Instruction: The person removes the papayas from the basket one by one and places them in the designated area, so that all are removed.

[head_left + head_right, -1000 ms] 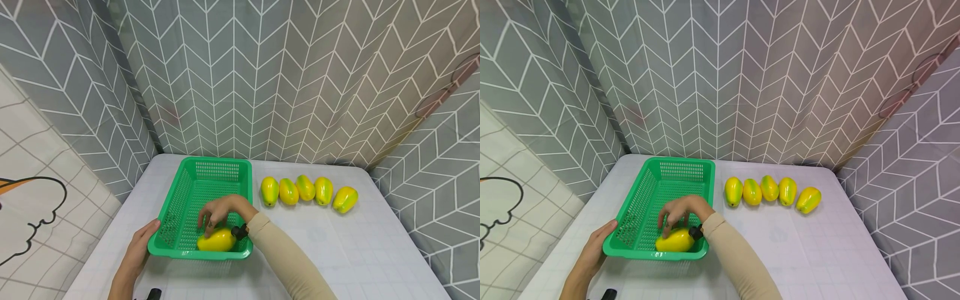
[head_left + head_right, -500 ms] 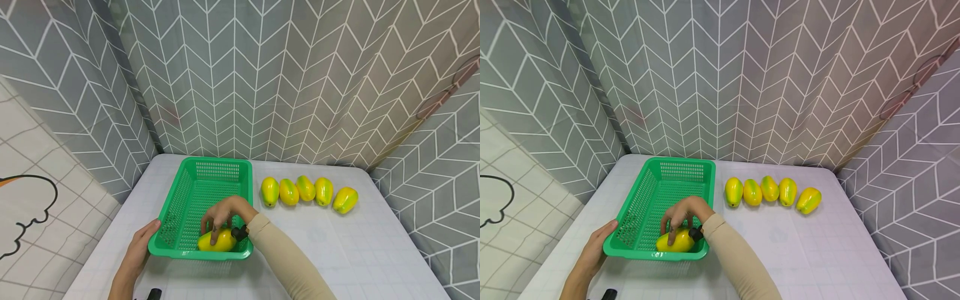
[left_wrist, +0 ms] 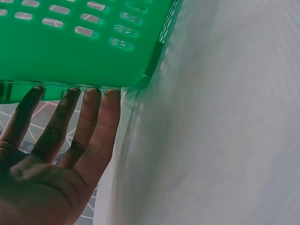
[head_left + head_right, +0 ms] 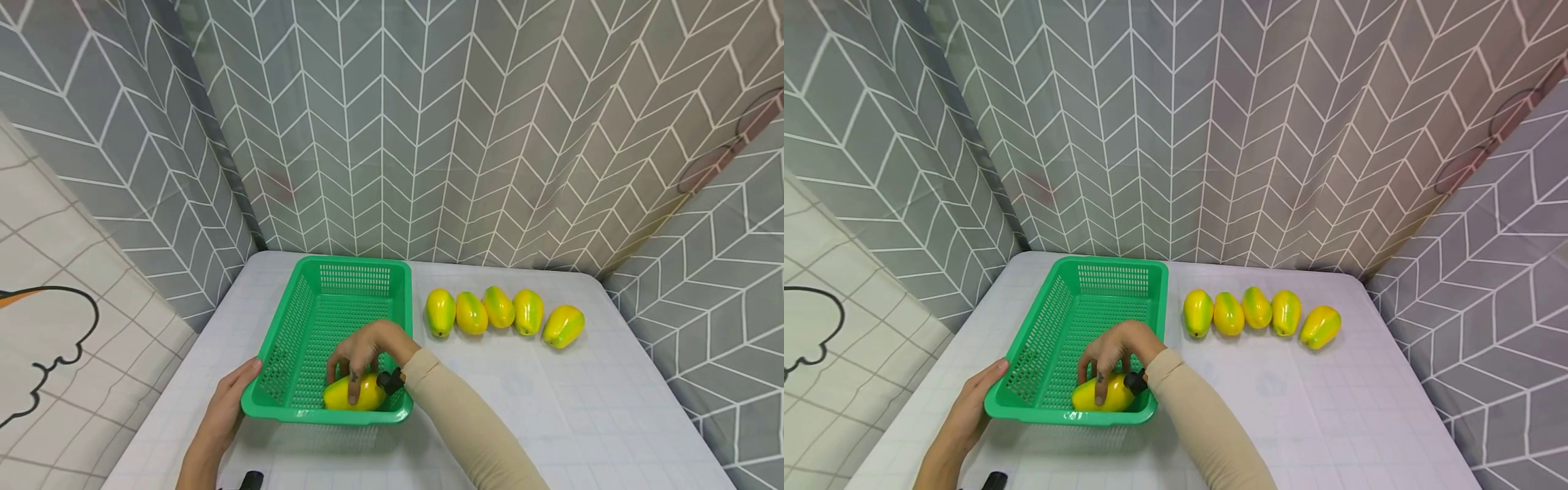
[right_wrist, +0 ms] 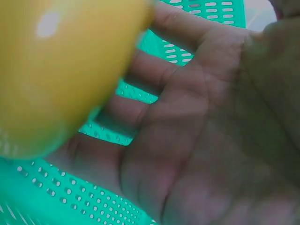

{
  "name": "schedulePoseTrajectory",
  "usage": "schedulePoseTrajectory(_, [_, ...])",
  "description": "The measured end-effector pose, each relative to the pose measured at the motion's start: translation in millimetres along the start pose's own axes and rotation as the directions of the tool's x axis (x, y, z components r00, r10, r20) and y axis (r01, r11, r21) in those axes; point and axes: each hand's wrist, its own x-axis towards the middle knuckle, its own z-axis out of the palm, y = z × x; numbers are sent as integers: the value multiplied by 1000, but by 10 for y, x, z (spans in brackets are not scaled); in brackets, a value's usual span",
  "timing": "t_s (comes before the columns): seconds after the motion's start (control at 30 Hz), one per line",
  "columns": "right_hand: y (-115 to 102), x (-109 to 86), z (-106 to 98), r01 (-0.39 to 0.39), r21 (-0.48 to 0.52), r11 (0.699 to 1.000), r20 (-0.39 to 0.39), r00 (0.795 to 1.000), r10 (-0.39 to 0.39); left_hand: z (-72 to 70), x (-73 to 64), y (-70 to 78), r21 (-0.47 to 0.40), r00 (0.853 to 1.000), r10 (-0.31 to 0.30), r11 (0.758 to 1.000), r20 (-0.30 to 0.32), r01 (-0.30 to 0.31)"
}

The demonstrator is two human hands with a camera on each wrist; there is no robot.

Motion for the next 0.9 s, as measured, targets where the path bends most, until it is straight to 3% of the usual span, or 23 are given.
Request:
schedulePoseTrajectory(0.27, [16,17,6,29,24,999,-21,999,-29,8,-9,12,2,1000,11,1000,2,-11])
schedulePoseTrajectory(0.53, [30,5,-6,91,-16,996,-127,988,-93,-1,-14,2,-2,1000,4,1000,7,-4])
schedulePoseTrajectory(0.73, [51,-13,-29,123,-90,988,-273,951,-144,-2,-7,-3,-9,1000,-11,1000,6,11])
schedulePoseTrajectory(0.9, [56,-46,-54,169,-51,984,-392,903,-175,1,-12,2,-4,1000,-3,1000,9,3])
